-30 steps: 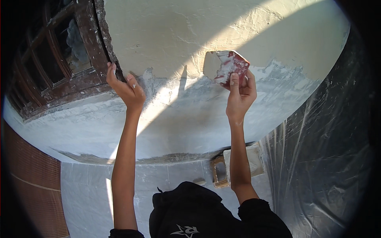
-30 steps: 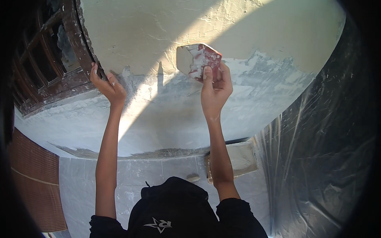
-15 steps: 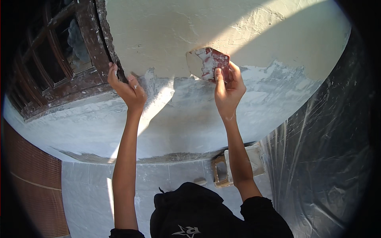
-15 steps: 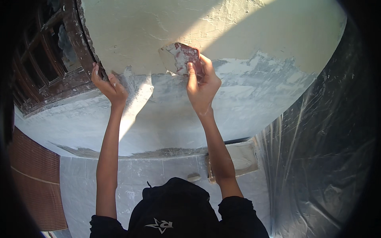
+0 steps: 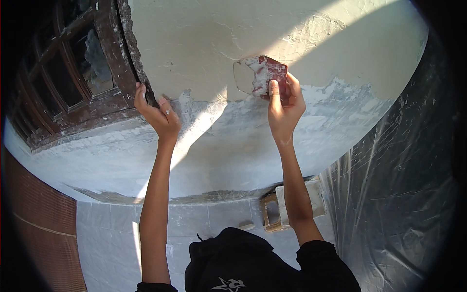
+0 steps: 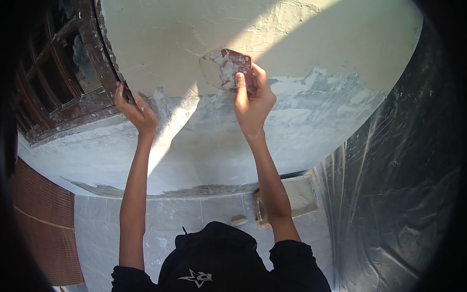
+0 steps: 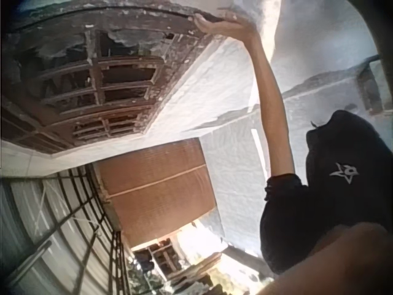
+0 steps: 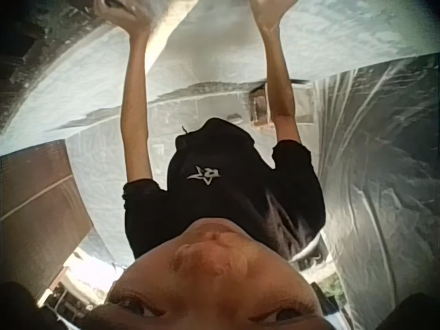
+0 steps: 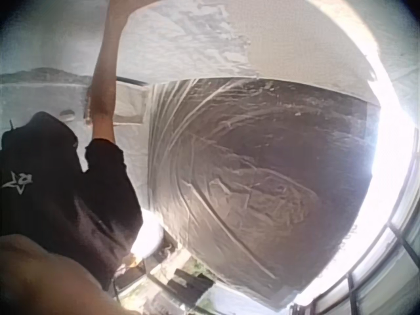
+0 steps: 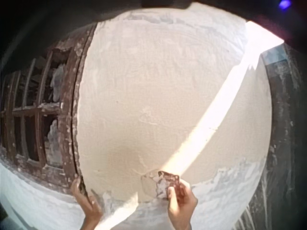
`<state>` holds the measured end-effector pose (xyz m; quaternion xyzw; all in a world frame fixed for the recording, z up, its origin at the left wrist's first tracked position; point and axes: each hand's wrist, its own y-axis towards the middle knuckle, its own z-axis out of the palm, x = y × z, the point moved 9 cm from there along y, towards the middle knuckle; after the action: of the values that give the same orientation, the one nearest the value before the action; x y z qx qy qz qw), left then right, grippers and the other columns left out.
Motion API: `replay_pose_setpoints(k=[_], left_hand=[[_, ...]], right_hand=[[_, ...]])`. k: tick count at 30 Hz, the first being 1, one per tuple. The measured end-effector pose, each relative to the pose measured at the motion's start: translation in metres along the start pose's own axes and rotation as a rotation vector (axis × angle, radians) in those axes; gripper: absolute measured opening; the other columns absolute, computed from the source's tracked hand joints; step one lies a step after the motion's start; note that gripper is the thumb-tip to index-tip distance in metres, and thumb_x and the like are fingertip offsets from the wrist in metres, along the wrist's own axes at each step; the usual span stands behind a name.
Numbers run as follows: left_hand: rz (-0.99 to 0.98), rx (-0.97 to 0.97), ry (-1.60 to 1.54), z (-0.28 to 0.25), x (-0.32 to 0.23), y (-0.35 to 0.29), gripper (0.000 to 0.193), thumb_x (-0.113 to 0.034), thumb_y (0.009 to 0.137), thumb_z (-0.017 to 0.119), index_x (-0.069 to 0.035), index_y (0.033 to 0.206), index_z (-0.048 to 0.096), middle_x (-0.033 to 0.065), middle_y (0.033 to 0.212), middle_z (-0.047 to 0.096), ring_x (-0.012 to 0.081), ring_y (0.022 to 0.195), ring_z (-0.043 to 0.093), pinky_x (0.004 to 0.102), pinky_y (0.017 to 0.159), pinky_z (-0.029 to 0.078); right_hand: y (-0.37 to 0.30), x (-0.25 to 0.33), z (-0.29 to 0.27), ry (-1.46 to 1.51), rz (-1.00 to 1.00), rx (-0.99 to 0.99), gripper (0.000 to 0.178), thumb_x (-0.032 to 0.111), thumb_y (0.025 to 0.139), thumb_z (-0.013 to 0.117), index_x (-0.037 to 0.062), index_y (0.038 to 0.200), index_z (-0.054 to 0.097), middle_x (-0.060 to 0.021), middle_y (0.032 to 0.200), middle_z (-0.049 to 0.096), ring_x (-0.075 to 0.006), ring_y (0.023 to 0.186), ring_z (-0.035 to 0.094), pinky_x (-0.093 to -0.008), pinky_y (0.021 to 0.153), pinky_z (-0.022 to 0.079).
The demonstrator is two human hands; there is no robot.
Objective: The person applies putty to a wall near a window frame with a spatula, patching an area of the wall.
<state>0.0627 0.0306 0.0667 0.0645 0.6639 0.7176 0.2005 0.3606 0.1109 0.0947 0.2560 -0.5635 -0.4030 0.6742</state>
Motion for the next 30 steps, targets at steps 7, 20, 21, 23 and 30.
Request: replay_pose_setpoints(k=[7,20,21,23,30], left_hand=[[0.010,0.005,0.044,-0.006,0.001,0.001,0.051,-0.019,0.094,0.040,0.010,0.134,0.027,0.0275,0.134,0.034,0.0405,0.131,0.034,0.0490,0.109,0.024],[0.029,-0.046,0.045,-0.007,0.004,0.000,0.052,-0.019,0.093,0.041,0.010,0.134,0.028,0.0271,0.134,0.035,0.0402,0.130,0.035,0.0491,0.109,0.025],[0.023,-0.055,0.030,-0.009,0.005,0.001,0.052,-0.019,0.093,0.041,0.010,0.134,0.028,0.0270,0.134,0.035,0.0401,0.130,0.035,0.0490,0.109,0.025],[0.015,-0.055,0.021,-0.007,0.005,0.000,0.052,-0.020,0.094,0.041,0.010,0.134,0.029,0.0270,0.134,0.035,0.0399,0.129,0.035,0.0491,0.109,0.025],[0.000,-0.062,0.022,-0.004,0.005,0.000,0.052,-0.021,0.094,0.042,0.010,0.134,0.029,0.0275,0.133,0.037,0.0397,0.128,0.036,0.0488,0.108,0.025]], right_hand=[[0.014,0.019,-0.042,0.157,0.059,-0.174,0.028,0.001,0.094,0.058,-0.0050,0.121,0.053,-0.0118,0.102,0.066,-0.0124,0.090,0.064,-0.0247,0.077,0.054],[0.022,0.014,-0.056,0.128,0.021,-0.196,0.028,0.003,0.095,0.058,-0.0065,0.120,0.053,-0.0124,0.103,0.066,-0.0133,0.089,0.063,-0.0272,0.074,0.056],[0.019,0.019,-0.055,0.156,0.025,-0.175,0.028,0.003,0.095,0.056,-0.0066,0.121,0.051,-0.0130,0.104,0.066,-0.0138,0.089,0.063,-0.0285,0.073,0.058],[0.007,0.023,-0.042,0.230,0.054,-0.080,0.028,0.002,0.096,0.055,-0.0069,0.122,0.050,-0.0133,0.105,0.066,-0.0139,0.090,0.063,-0.0276,0.076,0.056],[-0.027,-0.001,0.020,0.091,-0.048,0.100,0.026,-0.004,0.089,0.062,-0.0042,0.114,0.059,-0.0091,0.091,0.070,-0.0088,0.084,0.064,-0.0224,0.071,0.053]])
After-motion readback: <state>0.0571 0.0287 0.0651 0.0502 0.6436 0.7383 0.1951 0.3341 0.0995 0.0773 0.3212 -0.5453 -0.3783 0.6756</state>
